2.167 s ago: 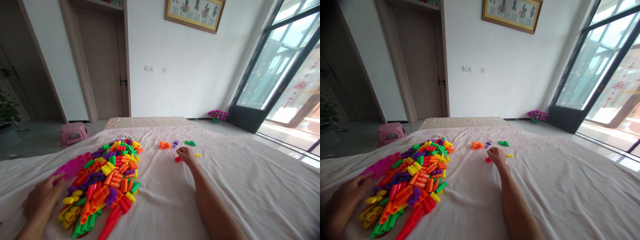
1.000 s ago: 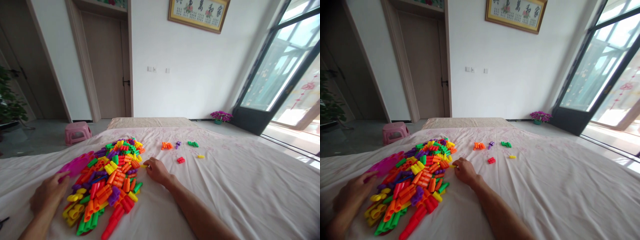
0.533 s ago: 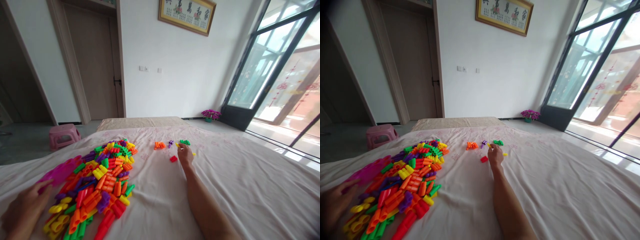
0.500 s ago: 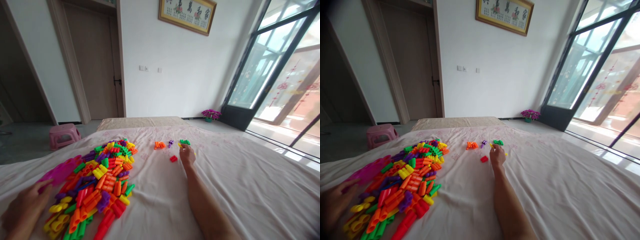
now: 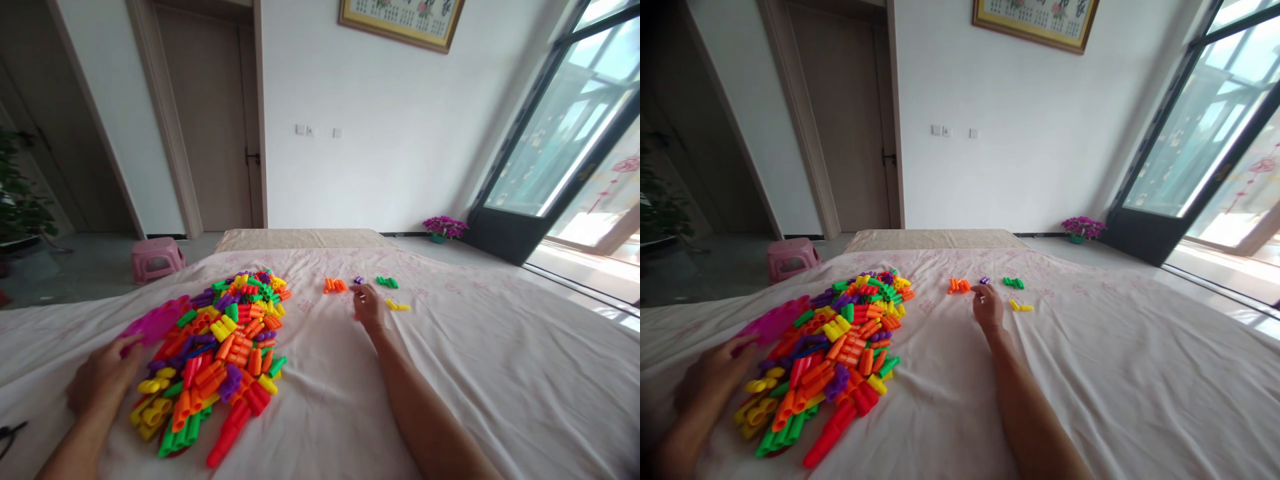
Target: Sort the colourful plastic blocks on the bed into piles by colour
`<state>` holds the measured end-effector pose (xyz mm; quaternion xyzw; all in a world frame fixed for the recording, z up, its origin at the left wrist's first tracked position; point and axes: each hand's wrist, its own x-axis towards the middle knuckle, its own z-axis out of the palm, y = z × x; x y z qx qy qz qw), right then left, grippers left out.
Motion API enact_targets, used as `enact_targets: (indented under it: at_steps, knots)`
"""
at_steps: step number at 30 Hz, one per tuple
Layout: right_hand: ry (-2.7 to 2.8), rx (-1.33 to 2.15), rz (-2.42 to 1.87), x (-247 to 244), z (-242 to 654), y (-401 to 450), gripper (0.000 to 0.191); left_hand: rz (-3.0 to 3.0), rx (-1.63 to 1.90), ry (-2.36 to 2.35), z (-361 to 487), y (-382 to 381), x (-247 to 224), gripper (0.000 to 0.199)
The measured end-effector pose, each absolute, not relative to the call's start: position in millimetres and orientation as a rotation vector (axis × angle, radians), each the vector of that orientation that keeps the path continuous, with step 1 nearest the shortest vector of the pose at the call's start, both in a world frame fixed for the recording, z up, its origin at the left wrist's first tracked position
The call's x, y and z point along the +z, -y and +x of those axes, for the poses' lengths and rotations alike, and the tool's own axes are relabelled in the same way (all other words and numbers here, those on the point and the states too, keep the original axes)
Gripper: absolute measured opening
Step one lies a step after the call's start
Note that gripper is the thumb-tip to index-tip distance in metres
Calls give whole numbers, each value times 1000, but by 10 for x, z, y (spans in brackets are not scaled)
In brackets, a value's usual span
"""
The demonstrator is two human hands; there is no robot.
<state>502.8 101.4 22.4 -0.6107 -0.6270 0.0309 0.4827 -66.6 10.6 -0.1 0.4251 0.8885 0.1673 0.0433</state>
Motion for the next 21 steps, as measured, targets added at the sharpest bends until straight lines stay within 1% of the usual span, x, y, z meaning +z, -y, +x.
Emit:
enact_targets:
  at_steps: [4,7,13,18,21]
  knots:
    - [1905,616,-1147,272,4399,-864,23,1291,537,-2701,-641,-113,38,62]
    - [2149,876,-965,298,4057,-683,23,1305,558,-2684,-637,-97,30,65]
    - [2453,889,-632,281,3787,-503,34,1318,571,-2679,-612,-79,23,67]
    - [2426,917,-654,231,3770,-517,35,1293,552,-2684,-563,-69,98,64]
    - [2296,975,-788,234,3869,-589,36,1300,522,-2692,-587,-61,81,66]
